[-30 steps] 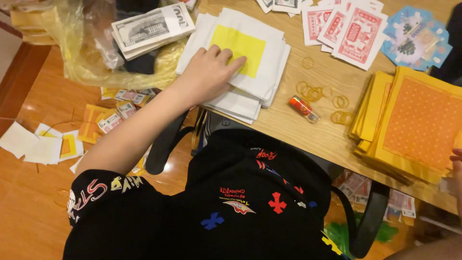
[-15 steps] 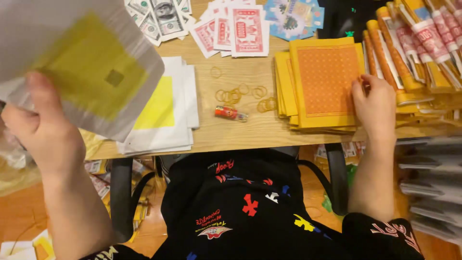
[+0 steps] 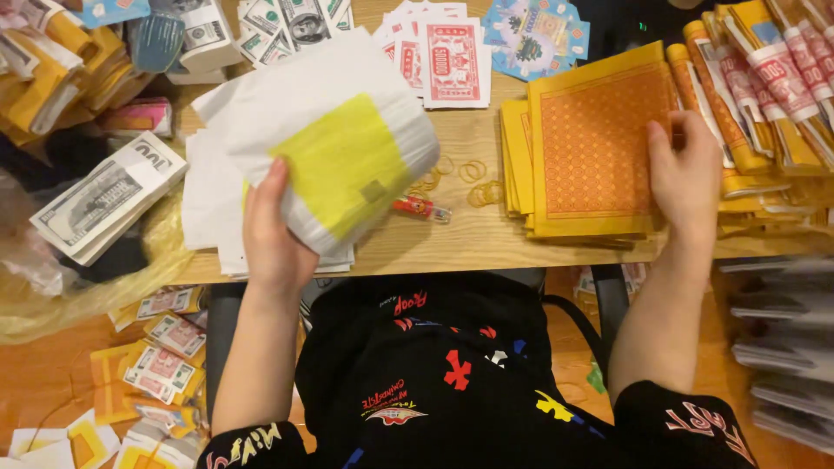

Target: Sort and bundle stacks of joss paper using rubber bands on a desk.

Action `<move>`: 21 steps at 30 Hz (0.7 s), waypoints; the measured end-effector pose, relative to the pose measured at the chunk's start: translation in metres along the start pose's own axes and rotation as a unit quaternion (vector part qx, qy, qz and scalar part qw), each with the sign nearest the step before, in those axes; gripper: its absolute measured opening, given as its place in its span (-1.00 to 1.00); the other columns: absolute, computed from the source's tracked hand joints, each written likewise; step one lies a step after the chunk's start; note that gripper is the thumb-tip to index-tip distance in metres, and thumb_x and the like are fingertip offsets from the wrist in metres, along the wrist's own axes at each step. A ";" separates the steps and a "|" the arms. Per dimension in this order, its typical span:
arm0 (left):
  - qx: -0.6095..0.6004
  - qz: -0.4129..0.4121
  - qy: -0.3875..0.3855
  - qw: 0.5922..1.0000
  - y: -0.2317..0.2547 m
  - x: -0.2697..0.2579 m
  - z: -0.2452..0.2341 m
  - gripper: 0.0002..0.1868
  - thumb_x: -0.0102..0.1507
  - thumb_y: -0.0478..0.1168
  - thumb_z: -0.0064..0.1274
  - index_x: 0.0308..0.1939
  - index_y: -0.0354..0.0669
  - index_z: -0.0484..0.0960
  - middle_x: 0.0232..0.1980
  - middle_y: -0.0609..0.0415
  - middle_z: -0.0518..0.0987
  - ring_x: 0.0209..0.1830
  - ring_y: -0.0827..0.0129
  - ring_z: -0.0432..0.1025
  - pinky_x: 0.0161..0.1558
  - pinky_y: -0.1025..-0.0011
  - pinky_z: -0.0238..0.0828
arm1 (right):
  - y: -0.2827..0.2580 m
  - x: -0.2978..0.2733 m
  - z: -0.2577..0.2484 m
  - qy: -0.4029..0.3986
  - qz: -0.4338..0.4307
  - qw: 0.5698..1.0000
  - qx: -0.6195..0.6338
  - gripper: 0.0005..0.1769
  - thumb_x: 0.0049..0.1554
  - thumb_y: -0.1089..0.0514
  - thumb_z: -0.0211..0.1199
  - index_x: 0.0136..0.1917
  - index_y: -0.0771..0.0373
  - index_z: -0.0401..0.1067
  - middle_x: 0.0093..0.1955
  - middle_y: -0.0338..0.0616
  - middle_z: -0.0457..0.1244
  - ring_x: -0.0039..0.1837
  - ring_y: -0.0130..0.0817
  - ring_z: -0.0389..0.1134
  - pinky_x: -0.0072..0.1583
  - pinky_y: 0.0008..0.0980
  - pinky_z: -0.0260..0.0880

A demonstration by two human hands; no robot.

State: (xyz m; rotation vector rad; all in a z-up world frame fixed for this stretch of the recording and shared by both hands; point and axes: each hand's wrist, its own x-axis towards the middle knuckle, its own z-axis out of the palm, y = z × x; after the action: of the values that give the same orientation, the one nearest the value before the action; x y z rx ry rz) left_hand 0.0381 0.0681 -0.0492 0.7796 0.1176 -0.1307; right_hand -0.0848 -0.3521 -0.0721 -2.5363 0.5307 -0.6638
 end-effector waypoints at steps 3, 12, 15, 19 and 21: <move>-0.030 -0.059 -0.018 0.998 -0.017 0.005 -0.001 -0.63 0.19 -0.19 0.05 0.01 -0.34 0.54 0.07 -0.16 0.59 0.07 0.16 0.49 0.16 0.20 0.48 | -0.021 -0.021 -0.028 0.047 -0.080 0.991 0.095 -0.91 0.50 0.34 0.11 0.20 0.45 0.27 0.02 -0.02 0.12 -0.01 -0.31 0.12 0.01 -0.36 0.11; -0.002 -0.090 -0.184 0.979 -0.078 -0.020 0.059 -0.28 0.31 0.15 -0.27 0.39 -0.28 0.20 0.47 -0.08 0.21 0.51 0.28 0.05 0.50 0.30 -0.09 | -0.129 -0.026 0.008 -0.037 0.090 0.911 0.400 -0.69 0.29 0.17 0.16 0.29 0.21 0.30 -0.06 -0.15 0.35 -0.13 -0.58 0.33 -0.09 -0.60 0.31; 0.007 -0.191 -0.167 0.967 -0.063 -0.030 0.069 -0.14 0.16 0.19 -0.15 0.42 -0.24 0.11 0.46 -0.10 0.21 0.48 0.18 0.09 0.44 0.20 0.02 | -0.137 -0.026 0.025 -0.041 0.091 0.913 0.395 -0.67 0.29 0.15 0.16 0.30 0.23 0.28 -0.10 -0.15 0.34 -0.15 -0.61 0.28 -0.15 -0.60 0.27; -0.008 -0.114 -0.220 0.969 -0.087 -0.025 0.053 -0.49 0.24 -0.21 0.07 0.26 -0.23 0.36 0.20 -0.05 0.49 0.18 0.29 0.38 0.27 0.29 0.32 | -0.146 -0.028 0.028 -0.047 0.079 0.917 0.388 -0.70 0.31 0.16 0.13 0.29 0.22 0.27 -0.09 -0.14 0.34 -0.15 -0.63 0.27 -0.14 -0.64 0.22; -0.038 -0.146 -0.208 0.966 -0.090 -0.026 0.052 -0.54 0.24 -0.24 0.07 0.21 -0.23 0.39 0.14 -0.08 0.52 0.11 0.25 0.42 0.16 0.24 0.41 | -0.145 -0.030 0.030 -0.041 0.065 0.920 0.383 -0.69 0.31 0.15 0.14 0.28 0.25 0.25 -0.06 -0.09 0.34 -0.08 -0.55 0.31 -0.07 -0.55 0.29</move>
State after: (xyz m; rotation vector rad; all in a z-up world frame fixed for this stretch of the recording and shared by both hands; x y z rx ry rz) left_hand 0.0011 -0.0300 -0.0712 0.6394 -0.1626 -0.5637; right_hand -0.0574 -0.2094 -0.0303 -1.7643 0.3155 -0.5657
